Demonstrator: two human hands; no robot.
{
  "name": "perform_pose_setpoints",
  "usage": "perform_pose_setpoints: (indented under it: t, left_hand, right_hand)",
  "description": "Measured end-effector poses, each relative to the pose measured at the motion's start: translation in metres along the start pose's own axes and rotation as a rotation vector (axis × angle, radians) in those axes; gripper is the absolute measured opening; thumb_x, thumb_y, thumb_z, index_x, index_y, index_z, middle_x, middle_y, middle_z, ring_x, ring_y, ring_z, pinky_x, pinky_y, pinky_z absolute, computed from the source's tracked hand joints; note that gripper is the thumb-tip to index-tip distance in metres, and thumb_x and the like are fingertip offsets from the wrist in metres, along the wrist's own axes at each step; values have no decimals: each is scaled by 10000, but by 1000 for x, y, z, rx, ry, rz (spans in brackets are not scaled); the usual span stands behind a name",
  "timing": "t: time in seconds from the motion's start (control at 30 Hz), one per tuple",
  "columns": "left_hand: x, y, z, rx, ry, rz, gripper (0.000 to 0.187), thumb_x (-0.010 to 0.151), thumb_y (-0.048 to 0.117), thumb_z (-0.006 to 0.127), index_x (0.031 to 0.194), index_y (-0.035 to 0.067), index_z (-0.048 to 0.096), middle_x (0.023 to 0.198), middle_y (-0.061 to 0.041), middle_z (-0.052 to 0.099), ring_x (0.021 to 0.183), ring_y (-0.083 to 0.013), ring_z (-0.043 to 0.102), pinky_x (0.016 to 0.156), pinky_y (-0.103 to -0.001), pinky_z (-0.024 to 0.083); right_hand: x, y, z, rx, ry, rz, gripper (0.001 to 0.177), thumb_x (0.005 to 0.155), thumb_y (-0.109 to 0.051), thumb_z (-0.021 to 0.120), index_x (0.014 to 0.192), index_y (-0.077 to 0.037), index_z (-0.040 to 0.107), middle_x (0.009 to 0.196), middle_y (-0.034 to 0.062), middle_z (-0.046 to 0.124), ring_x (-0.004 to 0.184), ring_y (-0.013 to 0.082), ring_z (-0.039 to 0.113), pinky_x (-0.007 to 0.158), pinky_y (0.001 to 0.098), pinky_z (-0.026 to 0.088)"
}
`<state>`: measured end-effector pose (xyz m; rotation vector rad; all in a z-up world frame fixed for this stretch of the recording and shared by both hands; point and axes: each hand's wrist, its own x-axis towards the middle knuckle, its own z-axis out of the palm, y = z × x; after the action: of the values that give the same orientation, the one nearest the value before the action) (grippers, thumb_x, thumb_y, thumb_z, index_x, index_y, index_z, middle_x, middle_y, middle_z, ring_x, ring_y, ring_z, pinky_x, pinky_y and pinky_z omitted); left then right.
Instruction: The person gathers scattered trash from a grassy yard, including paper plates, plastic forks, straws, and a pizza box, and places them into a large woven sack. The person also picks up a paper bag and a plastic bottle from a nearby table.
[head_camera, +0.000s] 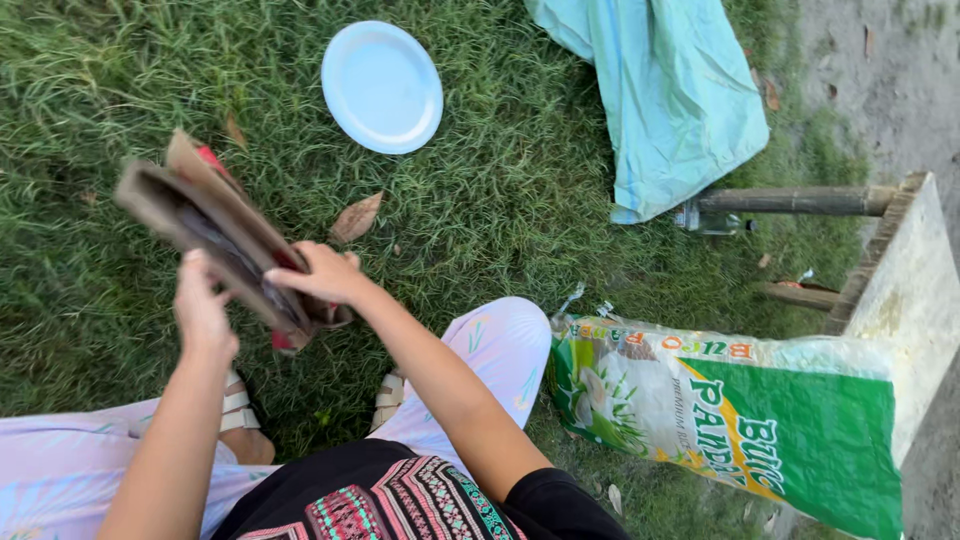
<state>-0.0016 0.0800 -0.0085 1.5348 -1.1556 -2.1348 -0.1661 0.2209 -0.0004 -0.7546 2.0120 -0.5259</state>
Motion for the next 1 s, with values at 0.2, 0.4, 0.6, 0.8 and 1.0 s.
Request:
perform_pose_setpoints:
  t: [0.2, 0.4, 0.6, 0.8, 1.0]
  left_hand:
    - [21, 16, 65, 264, -183, -231, 814, 914, 746, 396, 1346, 83, 590, 1405, -60, 570, 1191, -239, 513, 953, -451, 347]
    - [45, 21, 72, 184, -246, 156, 416, 1045, 438, 594, 1166, 44, 651, 1075, -100, 702, 947, -169, 615, 898, -350, 475]
    - [113, 94, 96, -123, 154, 643, 115, 982, 10, 548, 1000, 77, 639, 961, -18, 692, 847, -115, 613, 752, -258, 514]
    - [183, 20, 219, 381, -112, 307, 238, 882, 2, 721, 1119, 19, 735, 1101, -102, 738, 952, -181, 694, 823, -341, 581]
    - [230, -42, 294, 338, 124, 142, 334, 860, 24, 752, 1162, -26, 620, 1143, -170, 701, 939, -197, 673, 820, -353, 535]
  right_hand:
    - [8, 3, 33, -54, 155, 180, 832, 635, -584, 838, 1178, -6, 584, 1105, 194, 726, 1063, 331, 702, 1012, 578, 391]
    - [10, 48, 26, 412, 349, 168, 581, 665, -247, 868, 1157, -16, 662, 1049, 169, 743, 982, 302, 725, 881, 425, 570]
    - [-55, 88, -63, 752, 510, 158, 547, 714, -66, 866, 1207, -5, 636, 1103, 86, 729, 960, 189, 704, 884, 354, 574]
    - [-109, 136, -112, 1087, 924, 169, 486, 759, 31, 801, 1199, 13, 596, 1044, 85, 715, 897, 187, 709, 823, 346, 605]
    - [-143, 161, -94, 1323, 1051, 222, 416, 805, 40, 780, 1179, -8, 603, 1046, 72, 739, 916, 174, 725, 847, 335, 601]
